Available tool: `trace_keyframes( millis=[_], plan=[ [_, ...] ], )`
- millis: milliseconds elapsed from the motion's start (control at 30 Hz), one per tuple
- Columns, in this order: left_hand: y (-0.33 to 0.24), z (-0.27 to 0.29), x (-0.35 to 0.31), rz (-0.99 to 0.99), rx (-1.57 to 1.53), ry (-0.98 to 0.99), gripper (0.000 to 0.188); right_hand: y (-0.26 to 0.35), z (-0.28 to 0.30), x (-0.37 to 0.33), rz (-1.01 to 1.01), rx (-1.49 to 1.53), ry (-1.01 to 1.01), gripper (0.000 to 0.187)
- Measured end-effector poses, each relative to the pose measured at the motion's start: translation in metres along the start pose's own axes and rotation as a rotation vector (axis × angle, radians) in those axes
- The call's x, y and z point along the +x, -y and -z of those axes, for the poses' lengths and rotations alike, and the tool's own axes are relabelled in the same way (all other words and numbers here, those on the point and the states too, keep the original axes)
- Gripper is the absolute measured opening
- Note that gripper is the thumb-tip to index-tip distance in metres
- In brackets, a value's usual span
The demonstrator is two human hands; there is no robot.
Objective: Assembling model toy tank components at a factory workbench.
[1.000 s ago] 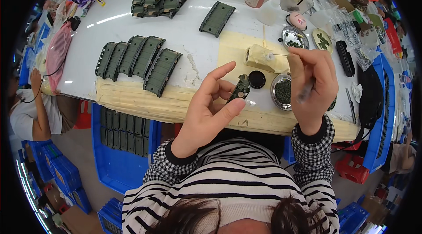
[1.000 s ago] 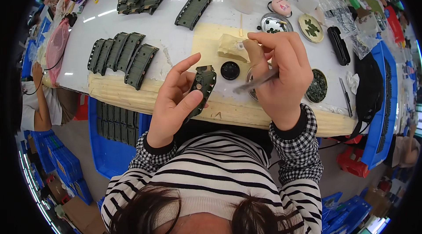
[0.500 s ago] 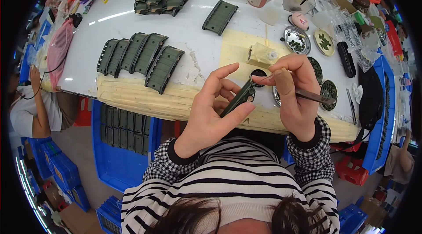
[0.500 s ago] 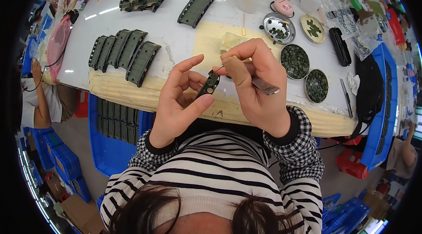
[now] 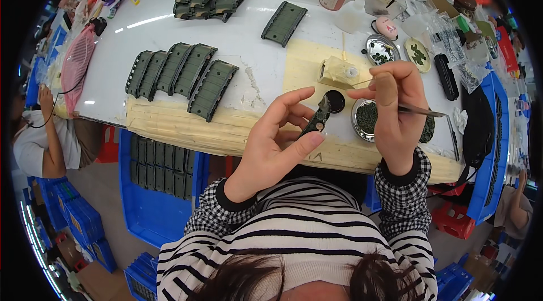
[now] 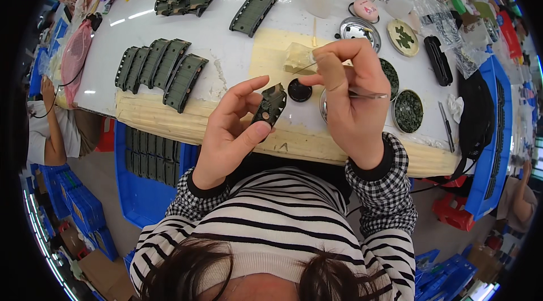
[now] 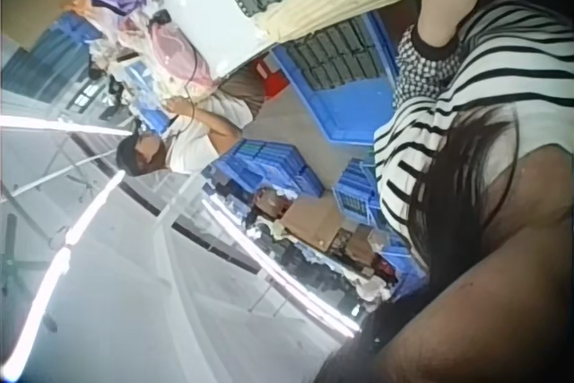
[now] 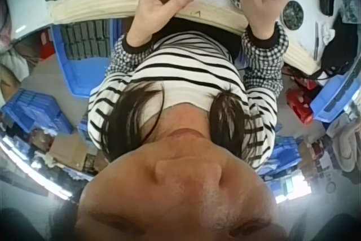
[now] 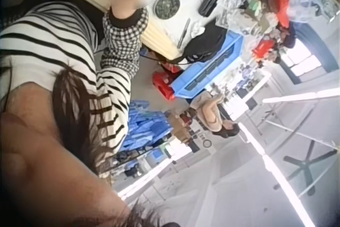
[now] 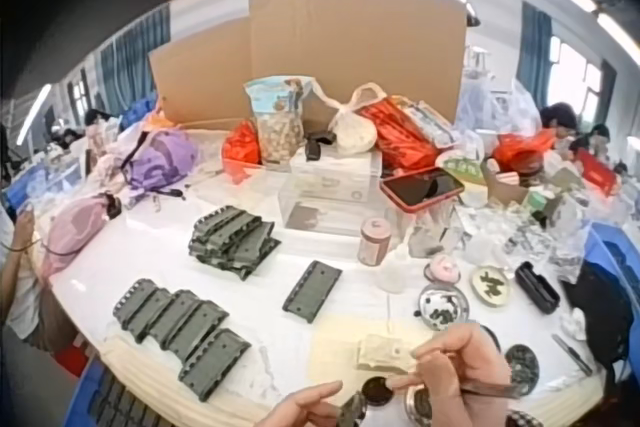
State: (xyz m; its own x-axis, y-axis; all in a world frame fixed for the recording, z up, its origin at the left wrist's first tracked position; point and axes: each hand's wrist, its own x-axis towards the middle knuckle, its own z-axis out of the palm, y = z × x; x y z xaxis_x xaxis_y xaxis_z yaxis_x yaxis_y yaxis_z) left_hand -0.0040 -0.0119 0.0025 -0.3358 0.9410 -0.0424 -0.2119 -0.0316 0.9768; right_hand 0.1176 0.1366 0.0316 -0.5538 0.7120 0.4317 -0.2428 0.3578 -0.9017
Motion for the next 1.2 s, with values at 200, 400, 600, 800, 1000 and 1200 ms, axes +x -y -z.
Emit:
trace_keyframes(
  millis=[200,400,600,800,1000,1200],
  plan=[
    [0.024,0.011,0.001,-0.029,-0.282,0.214,0.056,-0.009,0.013,0.014,0.180,-0.796,0.049,0.007],
    [0.022,0.010,-0.001,-0.038,-0.372,0.238,0.055,-0.006,0.013,0.010,0.171,-0.806,0.072,0.021],
    [0.020,0.011,-0.003,-0.054,-0.311,0.228,0.050,0.027,0.006,-0.009,0.357,-0.650,0.246,0.031],
    [0.015,0.008,-0.007,-0.083,-0.218,0.239,0.043,0.023,-0.007,-0.016,0.395,-0.628,0.387,0.036],
    [0.016,0.003,-0.008,-0.048,-0.226,0.187,0.043,0.020,-0.006,-0.017,0.428,-0.676,0.408,0.039],
    [-0.008,0.019,-0.008,-0.011,-0.016,-0.114,0.061,0.040,0.008,-0.013,0.307,-0.645,0.154,0.040]
  ],
)
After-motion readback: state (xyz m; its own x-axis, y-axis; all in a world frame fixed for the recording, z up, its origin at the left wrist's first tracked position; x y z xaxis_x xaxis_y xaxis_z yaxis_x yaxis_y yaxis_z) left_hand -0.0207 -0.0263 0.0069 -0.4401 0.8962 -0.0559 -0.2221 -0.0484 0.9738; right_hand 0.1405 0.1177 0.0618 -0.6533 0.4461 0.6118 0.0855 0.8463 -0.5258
